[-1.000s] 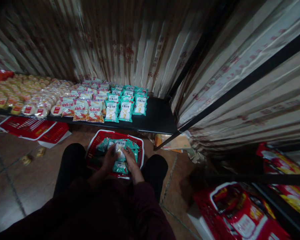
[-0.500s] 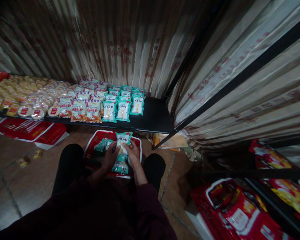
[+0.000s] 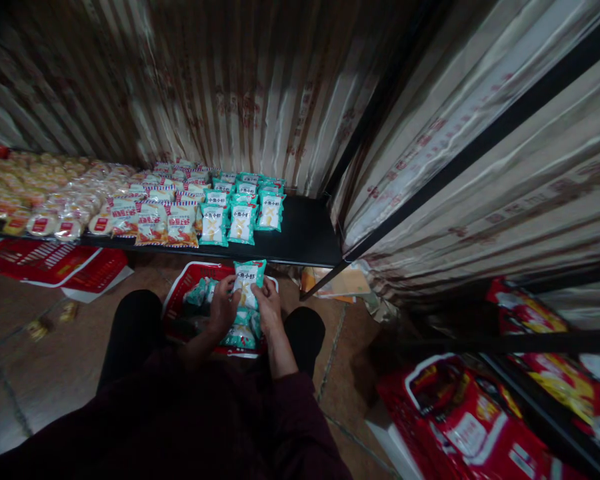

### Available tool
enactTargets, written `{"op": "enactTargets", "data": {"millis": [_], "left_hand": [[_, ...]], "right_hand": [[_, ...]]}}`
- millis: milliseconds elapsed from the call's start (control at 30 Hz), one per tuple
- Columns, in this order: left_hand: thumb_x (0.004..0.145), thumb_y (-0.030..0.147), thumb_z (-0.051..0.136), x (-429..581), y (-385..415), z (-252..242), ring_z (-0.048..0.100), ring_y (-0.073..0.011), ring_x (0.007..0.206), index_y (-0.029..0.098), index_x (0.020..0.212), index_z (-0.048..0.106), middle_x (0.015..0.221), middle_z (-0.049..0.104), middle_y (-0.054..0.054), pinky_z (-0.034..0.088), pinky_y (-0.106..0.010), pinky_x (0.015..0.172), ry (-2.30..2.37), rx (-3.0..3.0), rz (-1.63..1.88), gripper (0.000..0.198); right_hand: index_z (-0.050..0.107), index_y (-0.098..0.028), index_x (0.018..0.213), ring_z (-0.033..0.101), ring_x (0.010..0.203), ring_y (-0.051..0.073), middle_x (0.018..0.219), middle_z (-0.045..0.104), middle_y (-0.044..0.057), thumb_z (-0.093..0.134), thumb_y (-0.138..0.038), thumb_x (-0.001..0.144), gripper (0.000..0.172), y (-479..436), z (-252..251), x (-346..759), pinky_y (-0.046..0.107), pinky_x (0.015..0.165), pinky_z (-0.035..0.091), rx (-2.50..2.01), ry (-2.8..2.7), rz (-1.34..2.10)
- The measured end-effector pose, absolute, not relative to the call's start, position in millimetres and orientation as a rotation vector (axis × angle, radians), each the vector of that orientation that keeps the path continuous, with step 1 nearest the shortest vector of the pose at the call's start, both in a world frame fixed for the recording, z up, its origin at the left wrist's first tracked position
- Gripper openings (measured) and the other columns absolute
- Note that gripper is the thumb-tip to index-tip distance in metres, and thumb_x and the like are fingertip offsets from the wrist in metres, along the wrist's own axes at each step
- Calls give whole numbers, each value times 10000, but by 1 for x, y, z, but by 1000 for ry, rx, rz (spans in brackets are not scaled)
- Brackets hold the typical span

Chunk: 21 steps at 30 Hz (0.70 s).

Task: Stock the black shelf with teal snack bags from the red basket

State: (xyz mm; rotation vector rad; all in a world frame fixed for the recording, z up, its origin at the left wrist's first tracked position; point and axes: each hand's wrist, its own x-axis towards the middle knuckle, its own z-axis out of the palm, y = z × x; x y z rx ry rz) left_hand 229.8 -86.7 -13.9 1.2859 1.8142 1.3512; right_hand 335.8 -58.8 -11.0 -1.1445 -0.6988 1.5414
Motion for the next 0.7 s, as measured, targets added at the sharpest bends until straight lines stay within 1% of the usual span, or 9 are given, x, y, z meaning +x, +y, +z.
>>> {"op": "enactTargets", "data": {"millis": [100,233,333,433,567,700], "left_hand": [[770,129,486,232,-85,-10,527,-228,1055,171,1053,567,1083,555,-115,470,-391,905,1853,1365,1381,296],[782,142,468,233,-83,-2,527,-233,1031,165,1028,594,1054,553,-119,420,-421,962,1892,1409,1390,278],[824,207,436,235,-82,6,528,-234,1044,147,1049,599,1060,564,-126,404,-405,968,1819,1356,1353,284],[853,309,429,238,-82,12,534,-226,1047,157,1083,588,1090,570,-116,405,-379,953,1726,1202,1328,318],[830,387,497,242,-83,19,553,-215,1024,191,1128,562,1095,597,-84,413,-344,919,1591,994,1335,363],[787,394,581,241,-82,24,553,-215,1035,220,1152,543,1104,623,-52,403,-337,926,1449,844,1326,406]], "right_hand": [[613,-223,1120,683,746,213,824,719,11,779,-350,578,581,-59,-9,337,316,662,552,-1140,-680,1545],[618,-231,1135,678,822,214,912,715,20,774,-361,591,581,-58,-2,339,315,717,547,-1109,-724,1546],[629,-237,1133,658,919,221,993,702,21,747,-391,628,541,-58,2,341,320,780,536,-1123,-811,1490],[646,-235,1129,617,1028,225,1075,683,28,683,-443,698,480,-58,5,343,326,853,513,-1169,-904,1364],[631,-244,1169,580,1098,223,1167,652,35,582,-502,786,464,-61,8,342,342,908,485,-1174,-989,1332],[633,-253,1166,544,1157,229,1215,630,31,539,-532,813,460,-64,13,340,367,963,446,-1189,-1048,1305]]}}
